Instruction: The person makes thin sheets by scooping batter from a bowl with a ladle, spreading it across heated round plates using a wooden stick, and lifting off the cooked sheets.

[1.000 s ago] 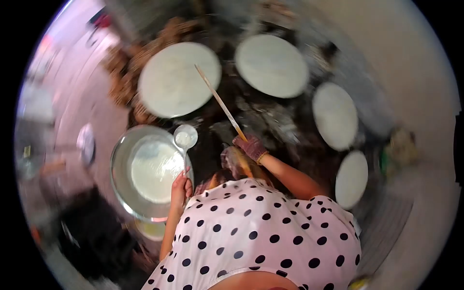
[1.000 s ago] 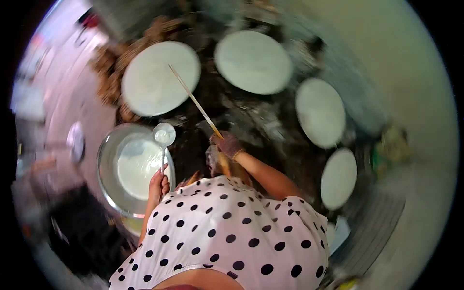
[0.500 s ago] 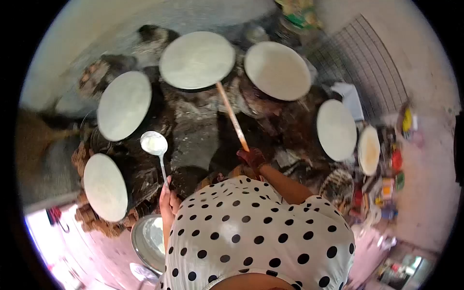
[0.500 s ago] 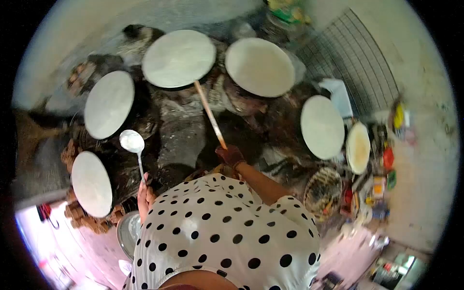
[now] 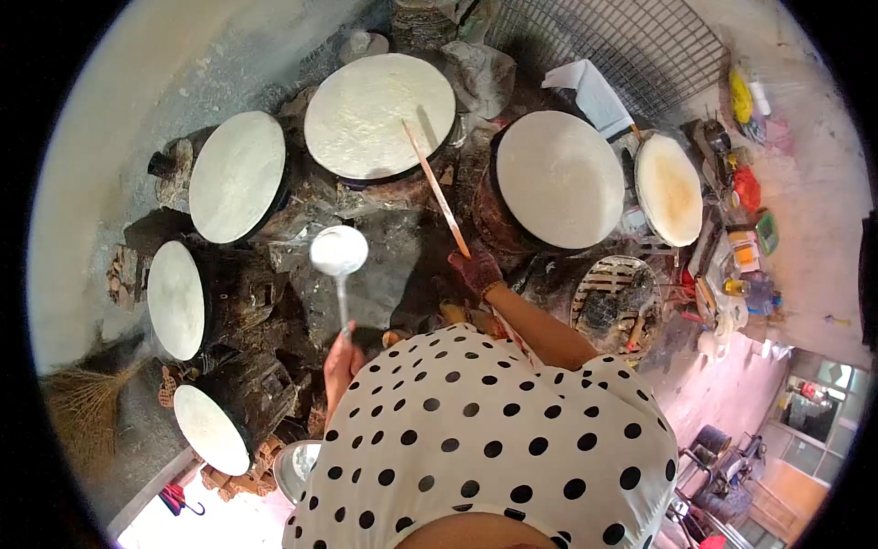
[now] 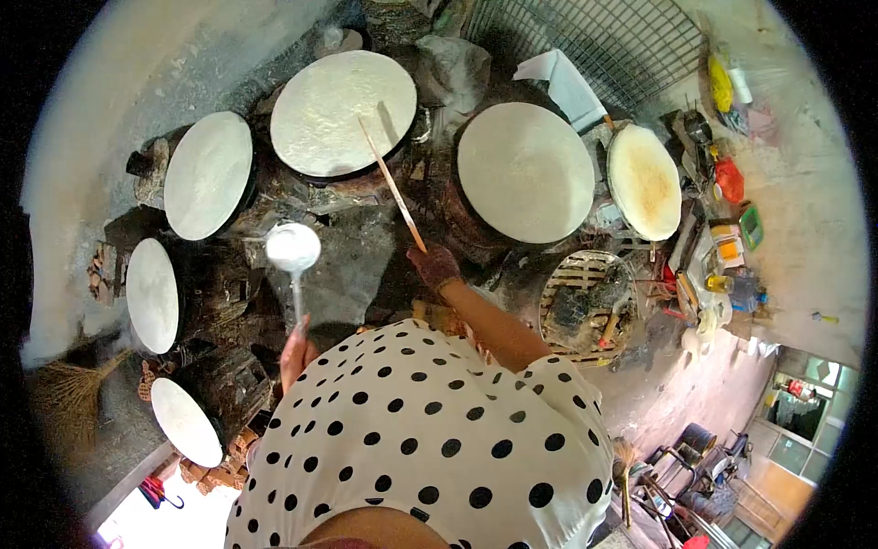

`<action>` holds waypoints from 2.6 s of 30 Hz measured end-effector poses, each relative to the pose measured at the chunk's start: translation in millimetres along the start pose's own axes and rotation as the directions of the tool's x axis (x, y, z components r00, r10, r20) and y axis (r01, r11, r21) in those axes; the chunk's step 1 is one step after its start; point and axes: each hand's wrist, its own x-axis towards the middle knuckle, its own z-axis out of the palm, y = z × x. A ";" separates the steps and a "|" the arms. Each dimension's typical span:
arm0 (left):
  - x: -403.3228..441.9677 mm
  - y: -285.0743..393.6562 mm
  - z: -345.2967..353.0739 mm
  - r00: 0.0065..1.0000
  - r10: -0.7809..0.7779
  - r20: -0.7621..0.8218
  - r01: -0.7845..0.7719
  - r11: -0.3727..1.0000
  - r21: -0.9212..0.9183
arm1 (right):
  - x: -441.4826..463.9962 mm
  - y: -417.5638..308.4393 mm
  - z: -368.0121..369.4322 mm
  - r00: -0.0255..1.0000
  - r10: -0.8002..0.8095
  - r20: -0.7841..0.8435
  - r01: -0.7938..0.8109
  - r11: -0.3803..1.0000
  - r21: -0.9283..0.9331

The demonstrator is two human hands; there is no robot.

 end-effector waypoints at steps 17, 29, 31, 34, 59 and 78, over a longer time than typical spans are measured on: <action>38.0 -32.2 68.8 0.982 -0.188 -0.010 0.173 0.925 -0.337 | 81.7 129.4 -93.9 0.767 -0.634 -0.102 0.320 0.515 -0.795; -30.2 -40.6 14.8 0.991 0.132 -0.021 -0.056 0.266 -0.962 | 92.7 88.1 24.9 0.883 -0.293 0.366 0.463 0.669 -0.582; -55.9 -12.8 23.2 0.953 0.112 -0.280 -0.278 0.688 -0.671 | 93.7 77.7 39.6 0.825 -0.405 0.394 0.556 0.702 -0.445; -65.8 -13.3 8.4 0.881 0.089 -0.465 -0.238 0.932 -0.272 | 62.6 -13.6 56.4 0.926 -0.297 0.232 0.363 0.869 -0.337; -56.8 -24.2 -61.4 0.880 -0.207 -0.428 -0.232 0.599 -0.766 | 168.9 -118.4 72.1 0.744 -0.481 0.464 0.474 -0.109 -0.874; -38.5 -40.0 -46.5 0.901 -0.148 -0.407 -0.258 0.573 -0.778 | 154.0 -171.6 99.2 0.849 -0.337 0.408 0.385 -0.134 -0.913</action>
